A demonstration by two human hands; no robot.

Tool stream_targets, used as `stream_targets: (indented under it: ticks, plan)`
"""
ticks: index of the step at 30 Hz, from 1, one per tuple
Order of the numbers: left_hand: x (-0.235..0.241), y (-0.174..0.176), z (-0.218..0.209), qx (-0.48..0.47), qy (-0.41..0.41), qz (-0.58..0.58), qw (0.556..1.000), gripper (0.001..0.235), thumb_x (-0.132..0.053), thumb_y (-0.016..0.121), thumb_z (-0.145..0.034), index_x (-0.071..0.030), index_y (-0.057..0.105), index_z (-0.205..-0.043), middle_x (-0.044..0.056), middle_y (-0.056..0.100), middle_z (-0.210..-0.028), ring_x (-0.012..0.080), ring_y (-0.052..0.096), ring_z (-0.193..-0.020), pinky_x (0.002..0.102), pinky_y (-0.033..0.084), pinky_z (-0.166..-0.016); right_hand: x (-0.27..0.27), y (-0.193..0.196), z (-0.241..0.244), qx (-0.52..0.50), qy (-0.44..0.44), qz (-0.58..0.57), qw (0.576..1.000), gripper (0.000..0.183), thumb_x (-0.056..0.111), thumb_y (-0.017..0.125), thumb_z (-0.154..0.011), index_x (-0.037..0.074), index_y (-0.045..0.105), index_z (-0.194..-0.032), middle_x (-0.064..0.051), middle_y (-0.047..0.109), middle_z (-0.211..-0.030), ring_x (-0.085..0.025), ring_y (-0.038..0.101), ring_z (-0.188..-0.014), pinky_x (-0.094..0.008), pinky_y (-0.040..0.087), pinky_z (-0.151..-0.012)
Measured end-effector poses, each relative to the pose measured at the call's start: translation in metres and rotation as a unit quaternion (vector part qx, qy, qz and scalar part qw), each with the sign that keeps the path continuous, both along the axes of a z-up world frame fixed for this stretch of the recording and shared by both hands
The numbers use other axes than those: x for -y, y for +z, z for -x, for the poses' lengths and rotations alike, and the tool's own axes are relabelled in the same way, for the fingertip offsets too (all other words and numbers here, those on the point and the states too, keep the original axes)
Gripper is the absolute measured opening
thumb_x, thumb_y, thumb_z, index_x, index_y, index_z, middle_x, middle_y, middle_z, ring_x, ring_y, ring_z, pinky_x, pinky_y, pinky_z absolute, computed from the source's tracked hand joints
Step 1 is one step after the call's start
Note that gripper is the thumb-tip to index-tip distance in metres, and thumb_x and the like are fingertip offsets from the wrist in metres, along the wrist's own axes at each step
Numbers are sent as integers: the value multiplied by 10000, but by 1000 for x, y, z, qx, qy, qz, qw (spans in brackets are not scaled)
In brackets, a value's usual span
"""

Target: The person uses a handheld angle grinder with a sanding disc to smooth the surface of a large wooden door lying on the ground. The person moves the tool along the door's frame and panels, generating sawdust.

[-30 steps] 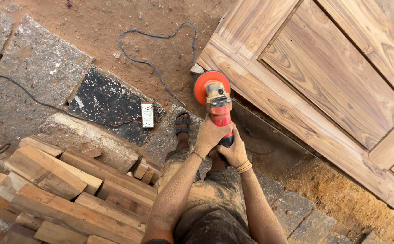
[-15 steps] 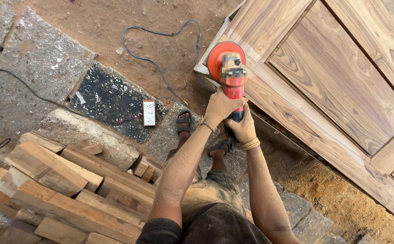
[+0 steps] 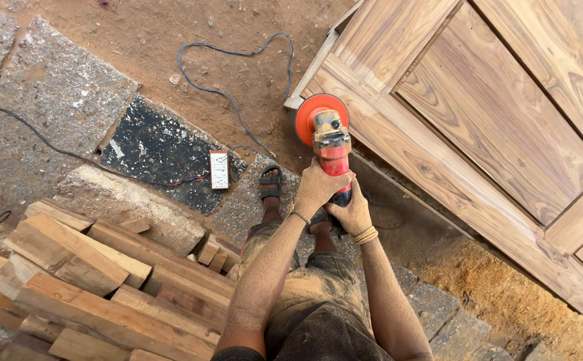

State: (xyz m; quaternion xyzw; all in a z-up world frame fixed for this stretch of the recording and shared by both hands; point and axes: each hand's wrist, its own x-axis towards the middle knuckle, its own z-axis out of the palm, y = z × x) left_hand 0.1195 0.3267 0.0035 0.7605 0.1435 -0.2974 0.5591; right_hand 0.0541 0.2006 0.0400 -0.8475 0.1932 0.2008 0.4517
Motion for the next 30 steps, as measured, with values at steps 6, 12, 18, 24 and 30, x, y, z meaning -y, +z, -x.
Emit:
stream_targets:
  ticks: [6, 12, 18, 24, 30]
  plan:
    - [19, -10, -65, 19, -46, 22, 999, 951, -607, 846, -637, 95, 574, -1218, 284, 738, -1046, 393, 756, -986, 409, 609, -861, 8, 0, -54, 48, -16, -21, 999, 723, 283, 824, -737, 24, 515, -1338, -141, 718, -1130, -217, 703, -1014, -366, 558, -902]
    - [11, -15, -80, 23, -40, 30, 998, 954, -598, 825, -631, 75, 550, -1250, 263, 727, -1055, 376, 762, -964, 396, 615, -838, 0, 0, -75, -23, -57, -58, 996, 720, 290, 808, -713, 7, 506, -1303, -118, 690, -1053, -218, 686, -885, -380, 586, -786]
    - [-17, -4, -15, -10, 16, 1, 1000, 977, -598, 842, -641, 102, 546, -1255, 296, 731, -1062, 398, 744, -1027, 424, 613, -873, -9, 1, -25, -10, 39, -9, 999, 835, 364, 870, -694, 27, 503, -1364, -146, 724, -1125, -236, 719, -1016, -381, 570, -879]
    - [-6, -9, -25, 23, 19, 8, 1000, 996, -592, 854, -624, 107, 539, -1259, 308, 725, -1065, 416, 729, -1036, 439, 598, -873, -4, -6, -28, 9, 15, 7, 1000, 865, 361, 842, -687, 41, 492, -1410, -154, 731, -1125, -249, 732, -1014, -379, 570, -877]
    - [25, -16, -62, 25, -80, -3, 996, 949, -641, 817, -652, 91, 578, -1208, 281, 734, -1013, 391, 752, -970, 420, 622, -842, 13, -2, -53, 10, -38, 7, 999, 749, 328, 836, -710, 25, 515, -1316, -145, 724, -1100, -237, 720, -962, -381, 578, -846]
